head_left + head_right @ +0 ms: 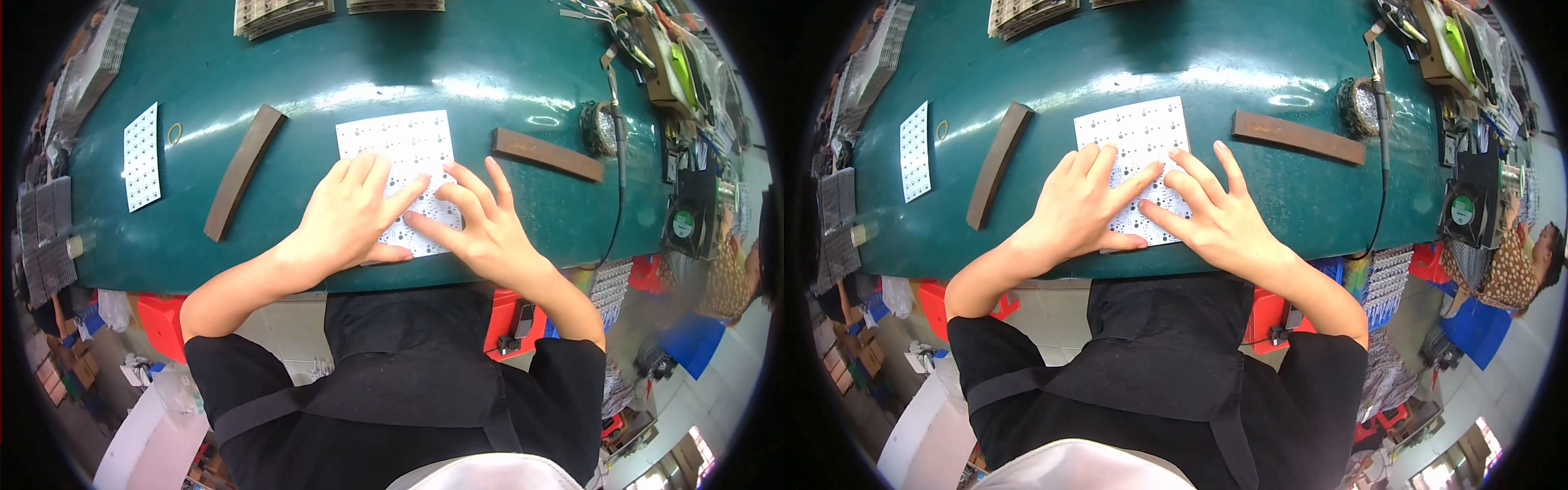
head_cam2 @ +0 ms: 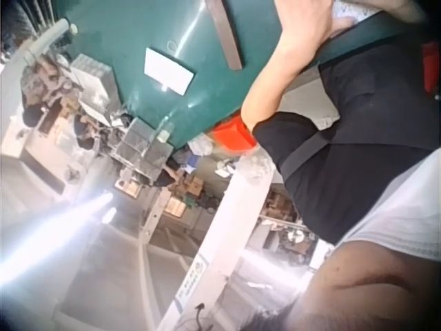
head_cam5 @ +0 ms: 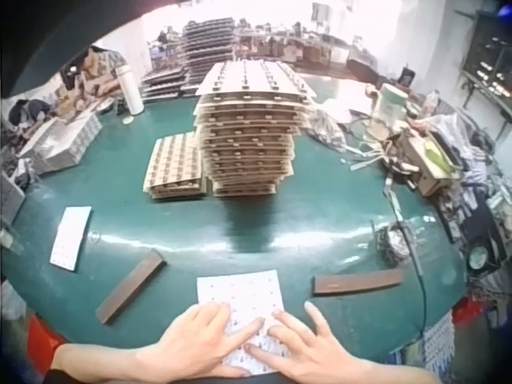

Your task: The person solders electronic components onto a printed circuit board using a soldering iron and solder wire.

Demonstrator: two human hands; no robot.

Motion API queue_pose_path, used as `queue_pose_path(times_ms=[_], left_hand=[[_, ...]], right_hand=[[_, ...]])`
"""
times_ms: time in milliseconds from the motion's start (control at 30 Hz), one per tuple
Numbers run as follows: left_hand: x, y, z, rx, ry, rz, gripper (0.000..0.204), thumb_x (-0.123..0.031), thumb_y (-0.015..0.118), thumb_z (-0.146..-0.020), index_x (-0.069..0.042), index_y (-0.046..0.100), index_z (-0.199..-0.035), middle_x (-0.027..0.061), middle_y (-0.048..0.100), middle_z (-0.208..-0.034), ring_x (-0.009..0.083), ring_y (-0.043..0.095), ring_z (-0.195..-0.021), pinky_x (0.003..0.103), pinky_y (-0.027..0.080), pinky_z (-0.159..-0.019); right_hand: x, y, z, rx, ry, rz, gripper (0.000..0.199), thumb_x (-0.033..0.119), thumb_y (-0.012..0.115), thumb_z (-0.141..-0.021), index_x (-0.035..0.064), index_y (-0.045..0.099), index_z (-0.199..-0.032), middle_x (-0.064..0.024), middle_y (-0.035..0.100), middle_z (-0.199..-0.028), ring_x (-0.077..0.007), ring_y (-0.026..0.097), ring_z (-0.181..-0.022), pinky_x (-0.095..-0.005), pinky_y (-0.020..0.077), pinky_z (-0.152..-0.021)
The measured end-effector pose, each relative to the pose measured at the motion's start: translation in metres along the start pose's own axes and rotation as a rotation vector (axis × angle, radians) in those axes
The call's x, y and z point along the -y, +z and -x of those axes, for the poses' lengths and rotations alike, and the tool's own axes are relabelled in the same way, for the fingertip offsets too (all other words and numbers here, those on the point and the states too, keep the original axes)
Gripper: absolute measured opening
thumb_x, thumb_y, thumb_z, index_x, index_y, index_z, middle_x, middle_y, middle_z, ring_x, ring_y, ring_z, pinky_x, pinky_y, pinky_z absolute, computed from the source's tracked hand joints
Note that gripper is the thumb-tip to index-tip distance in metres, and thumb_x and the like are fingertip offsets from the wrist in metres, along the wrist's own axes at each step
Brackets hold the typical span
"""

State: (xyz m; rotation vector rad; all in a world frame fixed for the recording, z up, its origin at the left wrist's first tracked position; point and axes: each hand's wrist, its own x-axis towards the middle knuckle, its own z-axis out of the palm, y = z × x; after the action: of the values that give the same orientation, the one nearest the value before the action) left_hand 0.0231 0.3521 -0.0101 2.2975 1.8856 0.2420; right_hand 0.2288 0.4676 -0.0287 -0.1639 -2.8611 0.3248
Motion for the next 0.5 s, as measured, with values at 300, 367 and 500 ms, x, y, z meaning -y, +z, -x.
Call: queue_pose_path(times_ms=[300,367,500], left_hand=[[-0.005,0.0,-0.001,0.016,-0.001,-0.052,0.088,-0.056,0.08,-0.061,-0.016,0.054,-0.134,0.0142,0.051,-0.106,0.0288,0.052,-0.102,0.036,0.044,-0.085],[-0.005,0.0,-0.001,0.023,-0.009,-0.03,0.088,-0.056,0.081,-0.06,-0.016,0.054,-0.134,0.0145,0.051,-0.106,0.0288,0.052,-0.103,0.036,0.044,-0.086],[-0.006,0.001,0.0,0.021,-0.023,-0.019,0.089,-0.055,0.081,-0.06,-0.015,0.054,-0.134,0.0152,0.051,-0.108,0.0292,0.052,-0.106,0.036,0.044,-0.087]], right_hand=[[-0.077,-0.019,0.003,-0.175,0.372,0.105,0.043,0.013,0.073,-0.08,0.0067,0.061,-0.121,-0.0104,0.057,-0.117,-0.0318,0.054,-0.111,-0.0434,0.0412,-0.096],[-0.082,-0.009,0.002,-0.157,0.35,0.032,0.043,0.013,0.074,-0.079,0.0046,0.061,-0.119,-0.012,0.058,-0.113,-0.0323,0.055,-0.106,-0.0421,0.042,-0.094],[-0.067,-0.005,0.004,-0.213,0.261,-0.112,0.043,0.011,0.075,-0.074,0.0036,0.062,-0.114,-0.0108,0.059,-0.109,-0.0313,0.057,-0.102,-0.0419,0.0424,-0.092]])
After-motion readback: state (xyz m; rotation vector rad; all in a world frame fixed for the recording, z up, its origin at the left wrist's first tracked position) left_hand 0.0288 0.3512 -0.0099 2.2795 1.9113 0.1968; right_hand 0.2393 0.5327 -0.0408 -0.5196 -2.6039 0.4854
